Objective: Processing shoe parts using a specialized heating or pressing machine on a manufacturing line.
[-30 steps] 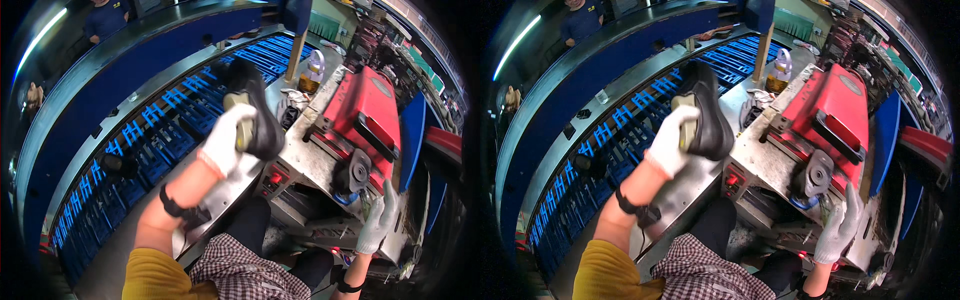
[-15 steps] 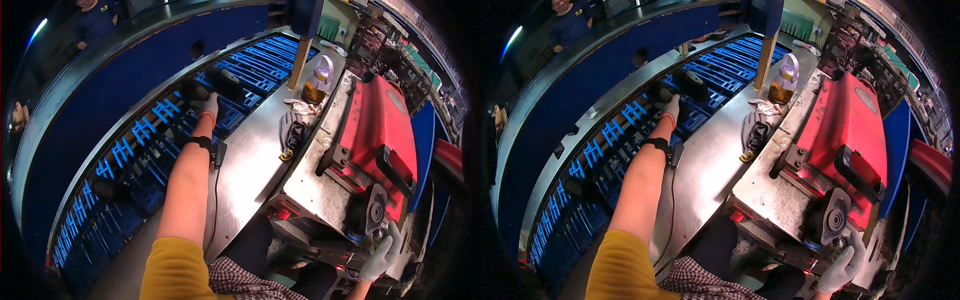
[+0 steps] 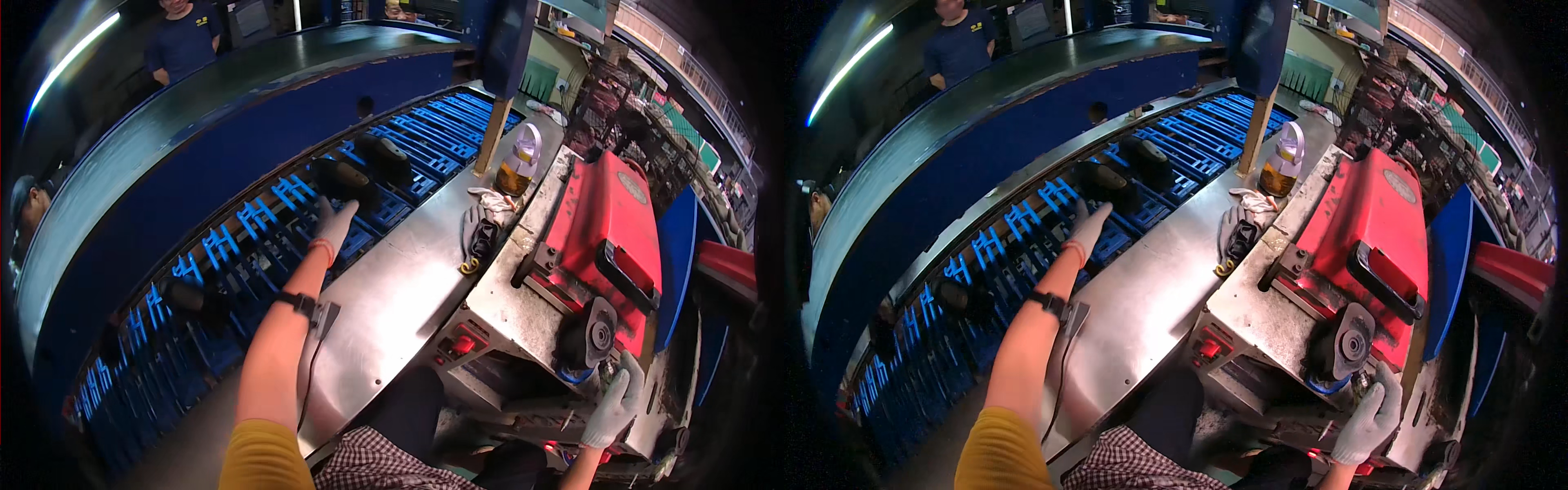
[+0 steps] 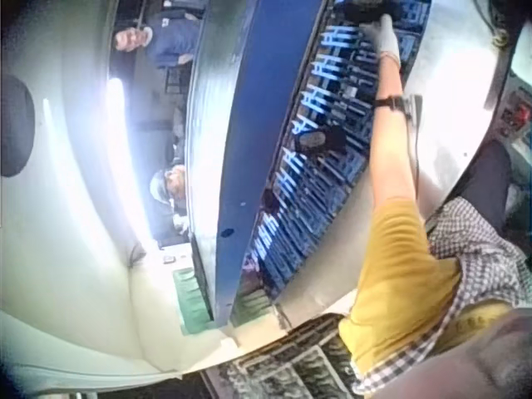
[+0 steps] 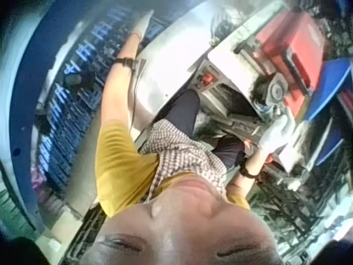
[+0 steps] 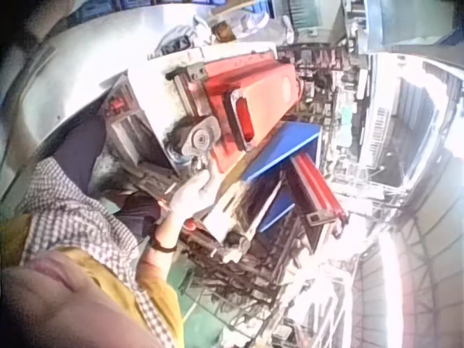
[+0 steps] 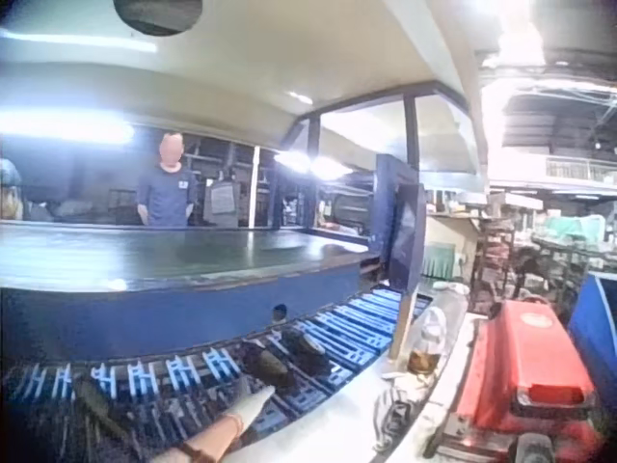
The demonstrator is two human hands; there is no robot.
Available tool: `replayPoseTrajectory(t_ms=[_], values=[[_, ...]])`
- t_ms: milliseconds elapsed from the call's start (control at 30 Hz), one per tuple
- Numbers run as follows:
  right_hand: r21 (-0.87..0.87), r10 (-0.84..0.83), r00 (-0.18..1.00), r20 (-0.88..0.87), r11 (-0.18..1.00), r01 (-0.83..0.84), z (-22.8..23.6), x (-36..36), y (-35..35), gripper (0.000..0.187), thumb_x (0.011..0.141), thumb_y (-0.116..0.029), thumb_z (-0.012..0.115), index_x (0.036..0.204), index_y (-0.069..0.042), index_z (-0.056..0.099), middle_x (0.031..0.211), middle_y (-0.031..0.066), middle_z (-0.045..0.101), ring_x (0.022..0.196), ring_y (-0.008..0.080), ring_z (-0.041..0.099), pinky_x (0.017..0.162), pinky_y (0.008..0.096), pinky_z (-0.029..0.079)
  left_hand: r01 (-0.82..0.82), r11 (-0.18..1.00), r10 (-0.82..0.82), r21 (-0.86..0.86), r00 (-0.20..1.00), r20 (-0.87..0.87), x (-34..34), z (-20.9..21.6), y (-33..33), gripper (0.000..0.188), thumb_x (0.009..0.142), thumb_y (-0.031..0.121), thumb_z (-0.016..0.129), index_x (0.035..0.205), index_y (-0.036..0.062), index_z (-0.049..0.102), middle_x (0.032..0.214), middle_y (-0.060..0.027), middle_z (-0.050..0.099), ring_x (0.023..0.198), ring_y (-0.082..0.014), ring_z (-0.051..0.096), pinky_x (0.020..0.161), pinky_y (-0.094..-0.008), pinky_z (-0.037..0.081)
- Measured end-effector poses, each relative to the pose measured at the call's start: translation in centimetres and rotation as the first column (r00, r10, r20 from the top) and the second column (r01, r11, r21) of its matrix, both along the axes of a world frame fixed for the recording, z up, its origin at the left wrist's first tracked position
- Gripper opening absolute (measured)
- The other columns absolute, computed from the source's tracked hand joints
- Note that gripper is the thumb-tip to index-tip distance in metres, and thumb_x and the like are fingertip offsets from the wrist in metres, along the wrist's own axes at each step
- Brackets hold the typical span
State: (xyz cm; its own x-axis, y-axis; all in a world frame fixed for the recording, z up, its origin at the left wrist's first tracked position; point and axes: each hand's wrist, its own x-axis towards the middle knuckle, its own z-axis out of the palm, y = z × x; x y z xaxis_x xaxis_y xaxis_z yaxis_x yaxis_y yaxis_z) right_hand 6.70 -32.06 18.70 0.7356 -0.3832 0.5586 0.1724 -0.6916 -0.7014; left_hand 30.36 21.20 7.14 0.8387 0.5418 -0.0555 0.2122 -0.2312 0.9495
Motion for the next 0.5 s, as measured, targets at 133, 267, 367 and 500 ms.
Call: replayPoseTrajectory(t_ms=[133,267,367,500], values=[[0.025,-0.006,1.000,-0.024,1.000,0.007,0.0,-0.1,0.1,0.031,0.105,-0.007,0.046,0.126,0.009,0.062,0.118,0.0152,0.068,0.112,0.0229,0.064,0.103,0.0350,0.047,-0.117,0.965,0.136,0.234,0.989,-0.066,5.3,0.2,-1.7,0.121,0.082,0.059,0.074,0.165,0.0052,0.005,0.166,-0.0337,0.016,0.156,-0.0451,0.018,0.125,-0.0500,0.023],[0.005,-0.043,0.998,-0.043,0.999,0.043,-0.2,-0.2,0.3,0.032,0.104,-0.008,0.046,0.124,0.010,0.063,0.117,0.0168,0.068,0.109,0.0235,0.064,0.101,0.0357,0.048,-0.131,0.964,0.152,0.231,0.985,-0.076,8.8,1.3,-5.1,0.114,0.080,0.049,0.081,0.166,0.0276,0.009,0.167,-0.0329,0.004,0.150,-0.0590,0.018,0.120,-0.0526,0.035],[-0.004,-0.066,0.997,-0.038,0.998,0.066,-0.3,-0.4,0.3,0.032,0.105,-0.008,0.044,0.127,0.009,0.062,0.121,0.0159,0.066,0.114,0.0233,0.063,0.103,0.0360,0.047,-0.192,0.894,0.239,0.405,0.969,-0.068,11.7,-0.6,-3.6,0.079,0.083,0.034,0.078,0.154,0.0335,0.041,0.168,-0.0291,0.007,0.144,-0.0583,0.031,0.115,-0.0505,0.043],[0.001,-0.075,0.995,-0.064,0.997,0.075,-0.4,-1.4,-0.5,0.033,0.107,-0.008,0.043,0.130,0.007,0.061,0.128,0.0157,0.064,0.120,0.0234,0.061,0.107,0.0370,0.045,-0.115,0.877,0.138,0.467,0.990,-0.014,12.9,-0.4,-3.7,0.051,0.087,0.021,0.073,0.136,0.0303,0.061,0.168,-0.0239,0.011,0.143,-0.0510,0.040,0.111,-0.0479,0.049]])
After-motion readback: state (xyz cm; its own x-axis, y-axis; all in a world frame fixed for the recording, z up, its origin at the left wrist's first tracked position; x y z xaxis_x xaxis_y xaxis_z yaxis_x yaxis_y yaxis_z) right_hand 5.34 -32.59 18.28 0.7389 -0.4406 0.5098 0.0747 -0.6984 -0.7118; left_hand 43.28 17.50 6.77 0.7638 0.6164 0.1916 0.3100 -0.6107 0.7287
